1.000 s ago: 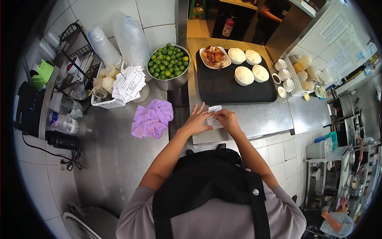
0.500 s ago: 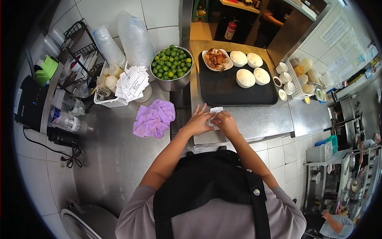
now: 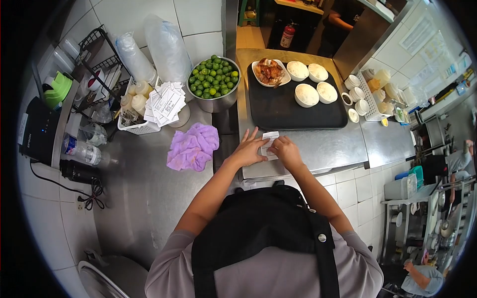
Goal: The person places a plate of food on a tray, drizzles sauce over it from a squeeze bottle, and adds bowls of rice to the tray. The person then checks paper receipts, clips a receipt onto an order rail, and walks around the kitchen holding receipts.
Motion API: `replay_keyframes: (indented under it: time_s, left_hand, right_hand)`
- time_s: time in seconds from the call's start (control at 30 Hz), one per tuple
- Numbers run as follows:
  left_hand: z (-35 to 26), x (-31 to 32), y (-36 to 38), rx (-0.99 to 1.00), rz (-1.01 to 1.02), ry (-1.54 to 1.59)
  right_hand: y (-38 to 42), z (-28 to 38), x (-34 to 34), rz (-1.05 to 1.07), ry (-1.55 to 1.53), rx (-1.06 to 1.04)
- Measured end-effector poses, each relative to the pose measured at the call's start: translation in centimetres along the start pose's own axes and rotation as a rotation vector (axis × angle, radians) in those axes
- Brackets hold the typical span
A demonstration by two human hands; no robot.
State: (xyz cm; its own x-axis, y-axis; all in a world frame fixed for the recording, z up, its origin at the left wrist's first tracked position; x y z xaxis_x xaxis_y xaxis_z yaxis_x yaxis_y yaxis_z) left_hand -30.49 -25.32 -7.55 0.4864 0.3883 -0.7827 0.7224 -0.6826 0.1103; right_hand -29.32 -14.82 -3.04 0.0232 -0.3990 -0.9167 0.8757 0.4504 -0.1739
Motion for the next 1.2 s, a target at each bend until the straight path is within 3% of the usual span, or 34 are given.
replay_keyframes:
  time_s: [0.33, 0.53, 0.9, 1.2]
  left_hand:
    - [-0.2, -0.3, 0.1, -0.011, 0.013, 0.02]
    - [-0.3, -0.4, 0.2, 0.003, 0.011, 0.006]
    - [0.0, 0.0, -0.1, 0.001, 0.033, 0.018]
    - [0.0, 0.0, -0.1, -0.015, 0.051, 0.033]
  right_hand:
    - [0.8, -0.8, -1.3, -0.044, -0.028, 0.049]
    - [0.6, 0.1, 0.3, 0.011, -0.241, 0.073]
    - [0.5, 2.4, 0.8, -0.022, 0.109, -0.076]
    - [1.9, -1.0, -1.4, -0.059, 0.161, -0.016]
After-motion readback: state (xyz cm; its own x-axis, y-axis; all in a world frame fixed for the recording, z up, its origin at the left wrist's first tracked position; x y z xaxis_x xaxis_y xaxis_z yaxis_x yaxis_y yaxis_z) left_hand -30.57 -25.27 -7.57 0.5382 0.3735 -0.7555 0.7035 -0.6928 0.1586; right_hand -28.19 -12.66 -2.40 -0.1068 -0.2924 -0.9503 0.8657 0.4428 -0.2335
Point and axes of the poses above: each hand's wrist, its own y-axis away from the middle knuckle, its own x-axis out of the palm, z = x × y, the point moved 9 cm from there along -y, towards the middle knuckle, and after that the axes turned 9 degrees about z, right-handed, at the moved point
